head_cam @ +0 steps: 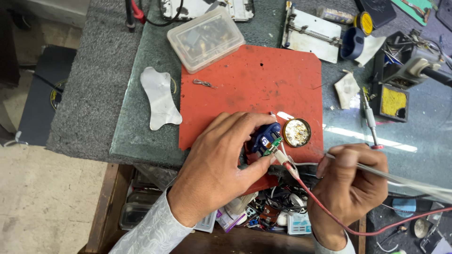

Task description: The person repairs a small blue electronic device by connecting wires, using tweezers to adjust components, and applying solder with a soldering iron. They handle a USB cable, tweezers, and a soldering iron while working on the circuit board.

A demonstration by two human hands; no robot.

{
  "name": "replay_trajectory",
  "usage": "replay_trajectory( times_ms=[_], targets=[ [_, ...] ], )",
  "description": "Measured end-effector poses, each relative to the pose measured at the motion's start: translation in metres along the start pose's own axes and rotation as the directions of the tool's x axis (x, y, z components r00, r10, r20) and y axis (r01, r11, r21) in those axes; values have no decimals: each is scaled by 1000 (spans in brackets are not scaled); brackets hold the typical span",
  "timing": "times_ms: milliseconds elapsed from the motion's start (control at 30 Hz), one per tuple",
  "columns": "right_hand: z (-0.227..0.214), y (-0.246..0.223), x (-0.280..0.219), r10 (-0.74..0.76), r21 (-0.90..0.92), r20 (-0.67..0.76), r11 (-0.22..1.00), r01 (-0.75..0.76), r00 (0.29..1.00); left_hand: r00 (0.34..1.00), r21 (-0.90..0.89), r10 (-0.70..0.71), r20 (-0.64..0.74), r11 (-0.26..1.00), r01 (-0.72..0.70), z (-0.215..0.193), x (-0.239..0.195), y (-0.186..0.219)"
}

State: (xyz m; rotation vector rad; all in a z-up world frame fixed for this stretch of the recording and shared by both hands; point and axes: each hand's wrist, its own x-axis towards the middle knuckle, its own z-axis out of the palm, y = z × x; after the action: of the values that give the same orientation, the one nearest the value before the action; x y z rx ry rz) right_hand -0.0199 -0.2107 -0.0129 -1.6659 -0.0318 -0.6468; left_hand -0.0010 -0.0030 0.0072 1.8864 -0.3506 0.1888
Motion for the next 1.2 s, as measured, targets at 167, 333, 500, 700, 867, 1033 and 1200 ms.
replay_trajectory(
  times_ms=[167, 333, 500, 700, 867, 1033, 1200],
  targets=[
    [-39, -9, -19, 260, 277, 174, 913, -301, 950, 999, -65, 0, -45, 998, -3, -2, 3, 6],
    [-83, -6, -67, 623, 53, 279, 749, -660, 731, 986, -82, 29, -166, 996, -43, -1, -2, 8],
    [-96, -6, -98, 645, -310, 672, 691, -653, 364, 947, 173, 198, -253, 972, -157, 1, -6, 8],
    [-63, -66, -75, 50, -399, 526, 896, 194, 849, 943, 215, 228, -244, 960, -177, 3, -12, 11],
    [-13, -89, -18, -159, -581, 416, 711, 396, 895, 943, 263, 248, -222, 946, -187, 6, -11, 15],
    [14, -87, 7, -107, -515, 532, 747, 421, 840, 956, 258, 225, -190, 951, -173, 6, -10, 16],
    [17, -84, 14, -22, -418, 571, 853, 314, 820, 963, 253, 212, -169, 953, -165, 6, -11, 15]
  ],
)
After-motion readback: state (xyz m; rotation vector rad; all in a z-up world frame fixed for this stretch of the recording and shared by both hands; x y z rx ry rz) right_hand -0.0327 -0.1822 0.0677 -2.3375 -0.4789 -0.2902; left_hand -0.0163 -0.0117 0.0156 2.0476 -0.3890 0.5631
